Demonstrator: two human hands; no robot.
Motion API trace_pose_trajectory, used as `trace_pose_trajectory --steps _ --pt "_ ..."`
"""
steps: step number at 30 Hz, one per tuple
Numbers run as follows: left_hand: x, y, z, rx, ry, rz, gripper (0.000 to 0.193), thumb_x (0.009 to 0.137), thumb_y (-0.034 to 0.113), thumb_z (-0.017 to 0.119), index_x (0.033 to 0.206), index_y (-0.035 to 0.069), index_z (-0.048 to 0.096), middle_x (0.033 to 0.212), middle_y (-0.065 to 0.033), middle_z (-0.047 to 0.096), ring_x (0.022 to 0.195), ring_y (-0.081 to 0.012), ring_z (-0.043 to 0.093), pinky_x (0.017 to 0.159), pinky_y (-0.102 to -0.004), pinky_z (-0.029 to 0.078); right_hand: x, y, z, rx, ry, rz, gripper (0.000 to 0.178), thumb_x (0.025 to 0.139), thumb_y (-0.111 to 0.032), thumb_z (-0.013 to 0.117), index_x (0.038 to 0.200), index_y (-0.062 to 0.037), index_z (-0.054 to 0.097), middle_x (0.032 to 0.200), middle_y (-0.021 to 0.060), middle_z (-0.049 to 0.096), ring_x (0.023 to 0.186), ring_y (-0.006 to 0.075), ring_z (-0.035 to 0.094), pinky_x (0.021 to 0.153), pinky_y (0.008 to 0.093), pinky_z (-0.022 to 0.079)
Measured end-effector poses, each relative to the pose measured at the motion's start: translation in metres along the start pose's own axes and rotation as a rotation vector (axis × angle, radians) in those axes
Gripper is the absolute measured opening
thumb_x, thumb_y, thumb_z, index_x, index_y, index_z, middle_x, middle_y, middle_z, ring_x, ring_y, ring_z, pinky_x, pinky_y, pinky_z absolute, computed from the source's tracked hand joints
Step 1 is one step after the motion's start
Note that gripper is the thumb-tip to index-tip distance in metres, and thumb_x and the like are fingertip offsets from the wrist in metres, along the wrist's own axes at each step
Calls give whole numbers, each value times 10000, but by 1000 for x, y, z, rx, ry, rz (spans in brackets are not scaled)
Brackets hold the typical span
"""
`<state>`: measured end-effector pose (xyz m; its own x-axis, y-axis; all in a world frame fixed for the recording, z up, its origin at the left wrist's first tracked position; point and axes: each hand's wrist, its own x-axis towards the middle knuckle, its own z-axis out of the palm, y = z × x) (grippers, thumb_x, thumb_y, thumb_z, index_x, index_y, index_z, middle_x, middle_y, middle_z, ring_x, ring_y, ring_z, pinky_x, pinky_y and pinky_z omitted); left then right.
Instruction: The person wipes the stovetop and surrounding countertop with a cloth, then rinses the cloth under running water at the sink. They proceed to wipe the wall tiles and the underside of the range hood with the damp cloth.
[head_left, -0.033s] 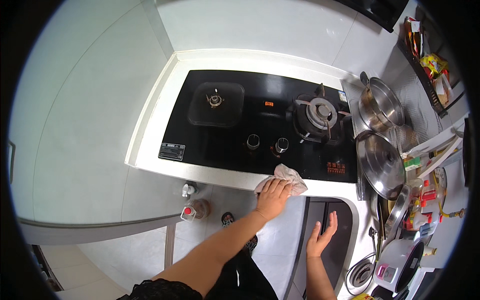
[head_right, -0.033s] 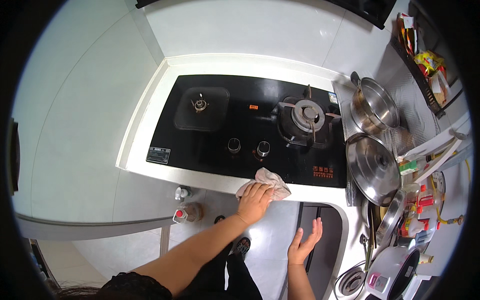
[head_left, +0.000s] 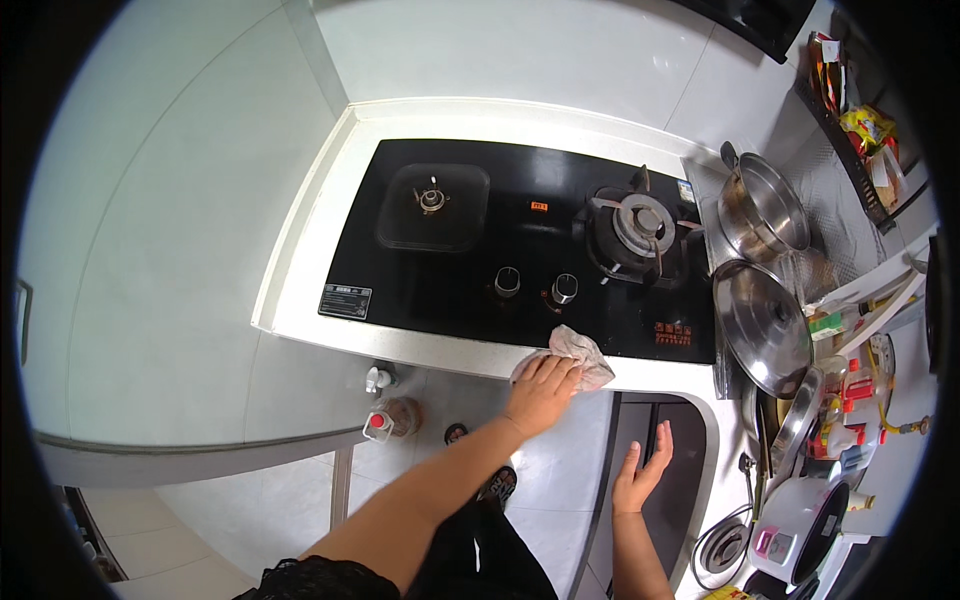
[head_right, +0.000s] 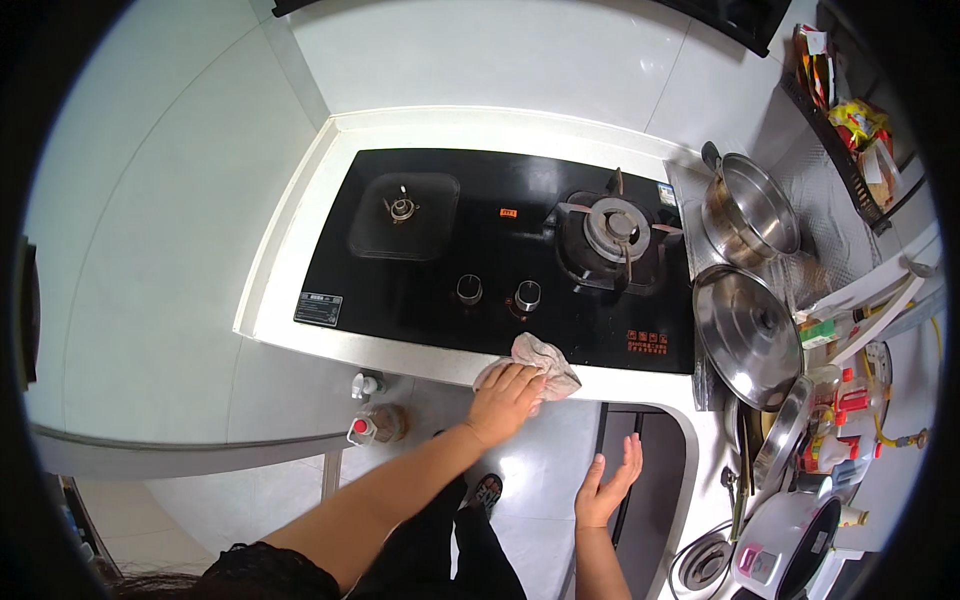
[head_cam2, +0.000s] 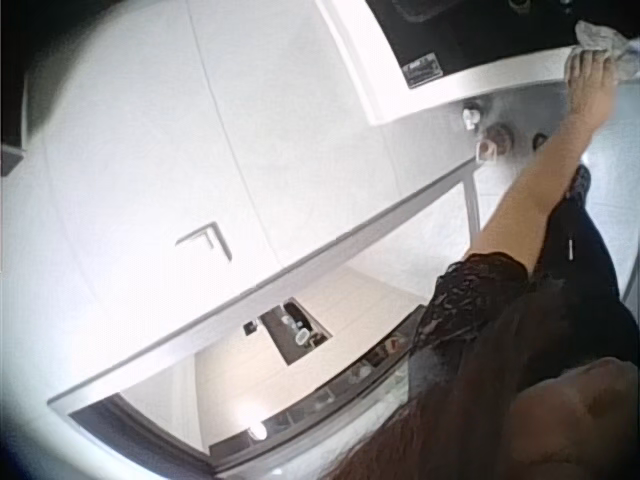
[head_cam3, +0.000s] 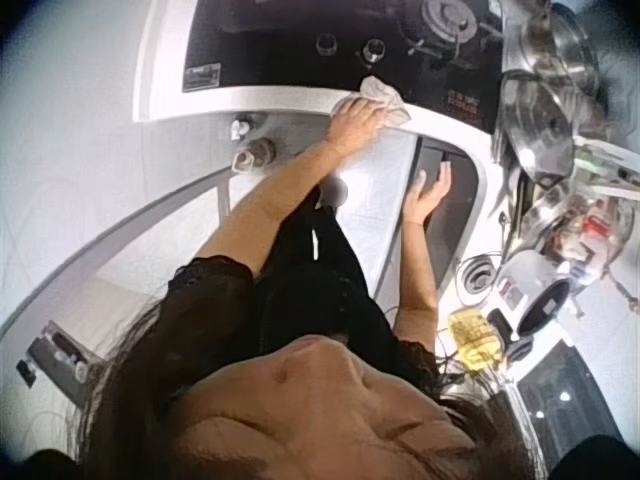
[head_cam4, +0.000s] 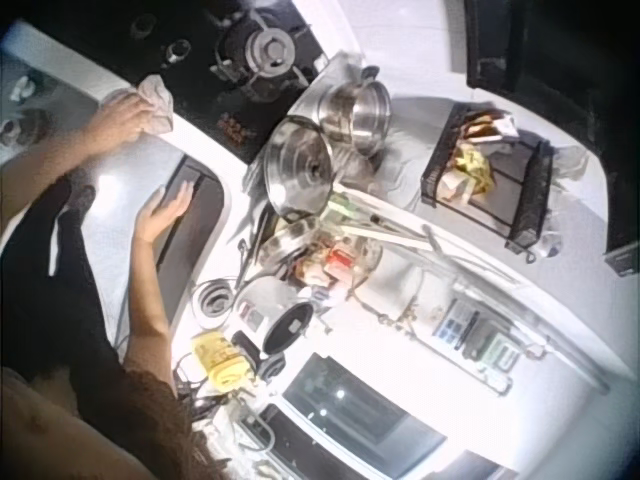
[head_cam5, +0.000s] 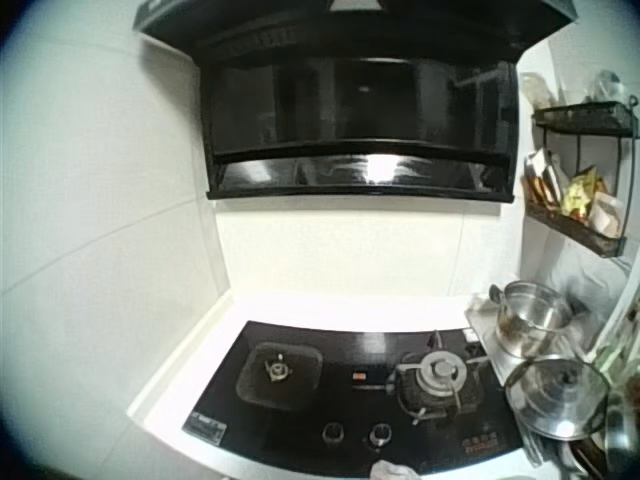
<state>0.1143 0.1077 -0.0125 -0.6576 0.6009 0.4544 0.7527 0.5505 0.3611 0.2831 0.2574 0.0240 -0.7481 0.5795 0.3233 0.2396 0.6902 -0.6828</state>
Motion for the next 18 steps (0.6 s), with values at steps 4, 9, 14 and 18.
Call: trace_pose_trajectory --steps 4,9,14,18 --pt "-21 -38 -50 231 -187 -14 411 778 257 648 1132 55 595 1157 -88 566 1121 -290 497 995 -413 392 -2 -1 12 109 -28 20 461 880 -58 562 1319 3 435 1358 198 453 1260 356 414 1063 431 315" --pt "-72 -112 -106 386 -200 -158 420 786 289 653 1124 49 591 1125 -111 566 1121 -333 495 963 -425 415 -5 -8 26 142 -92 -15 450 868 -60 579 1296 -3 452 1334 200 467 1240 360 427 1050 435 329" --pt "-113 -162 -134 373 21 -192 383 829 226 619 1148 14 591 1210 -166 541 1115 -390 478 971 -477 394 -18 -3 20 177 -100 16 456 844 -39 599 1281 -10 469 1314 203 486 1221 362 444 1040 433 339" --pt "-62 -112 -89 237 -249 -299 350 790 146 582 1116 21 615 1144 -112 582 1016 -311 545 870 -413 441 -48 23 9 185 -38 202 460 833 -19 601 1277 -8 479 1284 190 514 1201 348 471 1029 423 355"
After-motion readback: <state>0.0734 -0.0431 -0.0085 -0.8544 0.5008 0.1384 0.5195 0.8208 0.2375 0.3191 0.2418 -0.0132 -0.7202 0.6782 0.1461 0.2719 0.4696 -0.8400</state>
